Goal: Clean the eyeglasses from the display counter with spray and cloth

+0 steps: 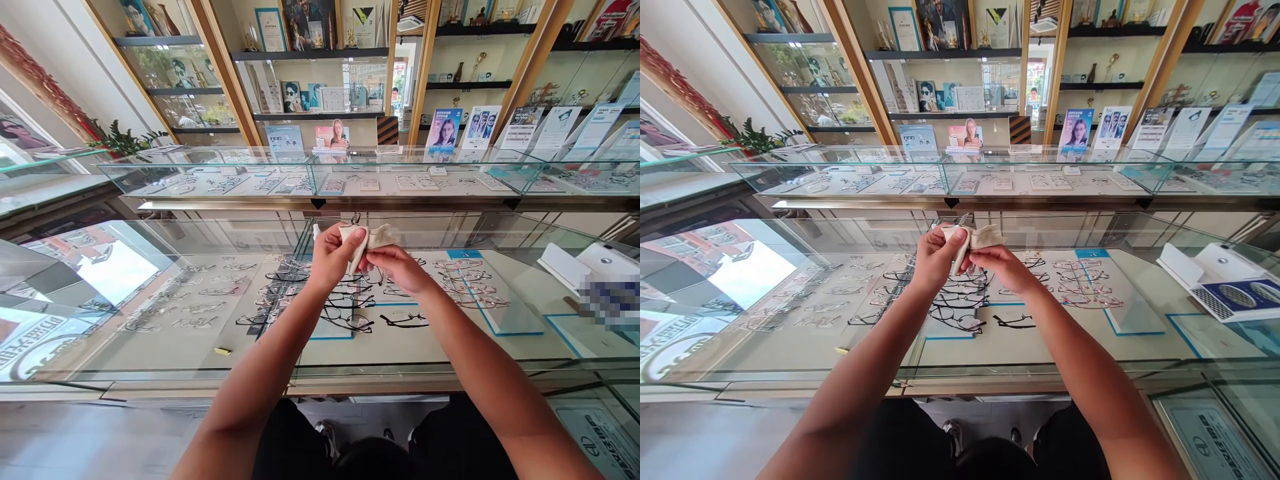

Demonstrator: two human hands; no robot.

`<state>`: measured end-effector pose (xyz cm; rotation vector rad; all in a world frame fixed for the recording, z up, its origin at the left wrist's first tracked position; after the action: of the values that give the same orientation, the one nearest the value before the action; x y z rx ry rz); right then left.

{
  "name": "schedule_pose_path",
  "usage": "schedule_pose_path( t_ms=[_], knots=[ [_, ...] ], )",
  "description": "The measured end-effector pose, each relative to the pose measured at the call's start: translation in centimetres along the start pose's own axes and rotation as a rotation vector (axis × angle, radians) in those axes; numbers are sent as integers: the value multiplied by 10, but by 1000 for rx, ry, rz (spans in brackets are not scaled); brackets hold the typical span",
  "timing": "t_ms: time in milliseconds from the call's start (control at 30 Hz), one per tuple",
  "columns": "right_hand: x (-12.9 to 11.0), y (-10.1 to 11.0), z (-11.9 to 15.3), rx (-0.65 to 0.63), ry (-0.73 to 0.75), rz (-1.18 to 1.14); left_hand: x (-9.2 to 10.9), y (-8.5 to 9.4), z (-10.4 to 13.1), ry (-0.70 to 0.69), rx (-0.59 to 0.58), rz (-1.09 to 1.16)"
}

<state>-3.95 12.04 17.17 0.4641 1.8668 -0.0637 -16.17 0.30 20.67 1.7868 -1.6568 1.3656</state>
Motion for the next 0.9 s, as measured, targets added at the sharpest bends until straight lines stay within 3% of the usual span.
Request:
schedule_pose_path(
  t_ms=[100, 300, 433, 567, 700, 833, 900],
  knots=[
    [3, 1, 0, -25, 16, 27, -3, 5, -3, 7, -10, -29],
    [-1, 14, 0, 148, -8, 73, -5, 21, -14, 125, -201, 0],
    [-14, 18, -2, 180, -24, 28, -1, 17, -15, 121, -175, -14],
    [-44, 33, -11, 119, -6, 65, 14, -3, -24, 8, -86, -14],
    [-91, 49, -22, 95, 136, 198, 42, -29, -44, -156, -53, -36],
    [-130, 47, -27, 123, 233, 246, 68, -43, -57, -374, 22, -62],
    [-139, 44, -26, 131, 254, 277, 76, -43, -59, -423, -14, -87]
  ],
)
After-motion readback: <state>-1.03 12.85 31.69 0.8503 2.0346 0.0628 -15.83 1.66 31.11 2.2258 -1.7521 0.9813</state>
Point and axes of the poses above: each hand's wrist, its own z-axis away from the middle knuckle, its own y-axis out of the back of the hand, x = y × z, the point moved 1 cm from there along -z, towards the middle knuckle, and after that the axes turned 15 degrees about z, right-handed, at the moved point
